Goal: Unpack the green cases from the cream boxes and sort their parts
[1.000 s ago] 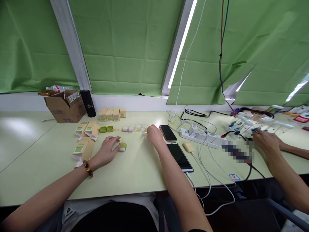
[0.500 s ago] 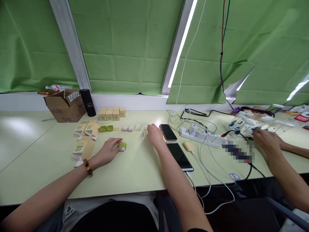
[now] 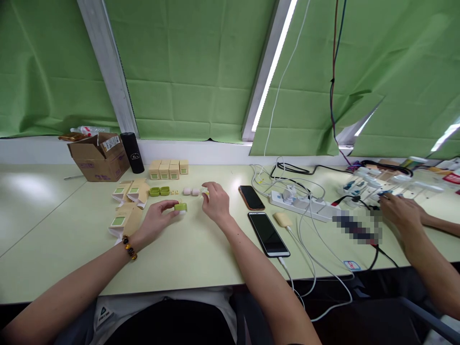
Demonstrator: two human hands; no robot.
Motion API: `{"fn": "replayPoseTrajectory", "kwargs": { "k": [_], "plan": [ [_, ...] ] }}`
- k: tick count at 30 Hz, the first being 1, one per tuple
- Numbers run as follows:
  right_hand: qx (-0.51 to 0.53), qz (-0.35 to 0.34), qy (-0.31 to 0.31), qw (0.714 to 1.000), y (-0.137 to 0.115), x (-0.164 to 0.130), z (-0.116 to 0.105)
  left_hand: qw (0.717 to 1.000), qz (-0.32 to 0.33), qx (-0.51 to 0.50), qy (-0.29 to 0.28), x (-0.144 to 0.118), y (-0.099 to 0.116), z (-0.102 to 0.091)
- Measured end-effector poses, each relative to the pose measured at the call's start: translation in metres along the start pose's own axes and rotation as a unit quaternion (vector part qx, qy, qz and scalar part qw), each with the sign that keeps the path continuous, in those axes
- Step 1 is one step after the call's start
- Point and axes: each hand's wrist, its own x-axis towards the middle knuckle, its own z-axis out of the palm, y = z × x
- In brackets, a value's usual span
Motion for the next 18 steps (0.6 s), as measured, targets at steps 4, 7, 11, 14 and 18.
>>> {"fn": "replayPoseTrajectory", "kwargs": {
  "k": [4, 7, 11, 14, 18],
  "plan": [
    [0.236, 0.010, -0.026, 0.971, -0.015, -0.014, 0.021, 0.986, 0.019, -0.165, 0.031, 0.002, 0.004, 0.000],
    [0.373, 0.013, -0.068, 0.925, -0.028, -0.021, 0.032, 0.975, 0.034, -0.219, 0.031, 0.000, 0.006, 0.000],
    [0.469, 0.052, -0.090, 0.877, -0.042, -0.026, 0.038, 0.971, 0.065, -0.226, 0.043, -0.005, 0.009, 0.001],
    [0.511, 0.079, -0.098, 0.850, -0.050, -0.026, 0.038, 0.970, 0.107, -0.215, 0.040, -0.009, 0.010, 0.003],
    [0.537, 0.088, -0.113, 0.831, -0.054, -0.026, 0.035, 0.968, 0.139, -0.208, 0.033, -0.010, 0.009, 0.006]
  ]
}}
